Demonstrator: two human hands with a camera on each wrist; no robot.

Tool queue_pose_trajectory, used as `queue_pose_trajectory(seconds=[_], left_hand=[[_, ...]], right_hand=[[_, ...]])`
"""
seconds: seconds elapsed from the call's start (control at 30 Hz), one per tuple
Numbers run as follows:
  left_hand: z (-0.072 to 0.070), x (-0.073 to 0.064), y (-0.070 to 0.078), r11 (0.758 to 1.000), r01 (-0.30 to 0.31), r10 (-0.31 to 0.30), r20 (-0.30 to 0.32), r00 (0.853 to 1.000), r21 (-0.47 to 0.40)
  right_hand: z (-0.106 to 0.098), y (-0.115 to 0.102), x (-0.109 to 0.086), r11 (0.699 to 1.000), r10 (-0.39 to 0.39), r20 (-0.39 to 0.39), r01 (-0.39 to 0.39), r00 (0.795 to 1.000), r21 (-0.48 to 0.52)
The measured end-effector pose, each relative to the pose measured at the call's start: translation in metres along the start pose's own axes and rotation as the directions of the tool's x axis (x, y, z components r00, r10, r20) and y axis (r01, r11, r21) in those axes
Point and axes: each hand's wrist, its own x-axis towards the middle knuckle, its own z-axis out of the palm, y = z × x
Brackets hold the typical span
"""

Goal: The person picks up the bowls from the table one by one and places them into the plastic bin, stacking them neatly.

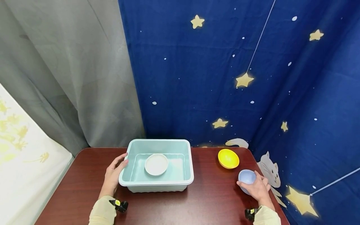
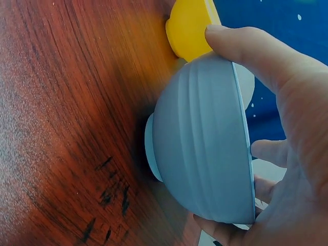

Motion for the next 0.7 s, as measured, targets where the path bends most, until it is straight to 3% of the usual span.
queue_pose_trajectory(seconds=[0.43,0.7], left_hand=[[0.003,0.000,0.000,0.999,-0.004,0.004,-0.006,1.000,-0.039],[0.001,0.001,-0.002,1.000,-0.012,0.011,-0.018,1.000,-0.026]], right_hand=[[-0.013,-0.006,0.002,1.000,0.006,0.009,-0.006,1.000,-0.020],[-0.023,-0.016,0.003,0.999,-0.033,0.019,0.034,0.999,-0.021]])
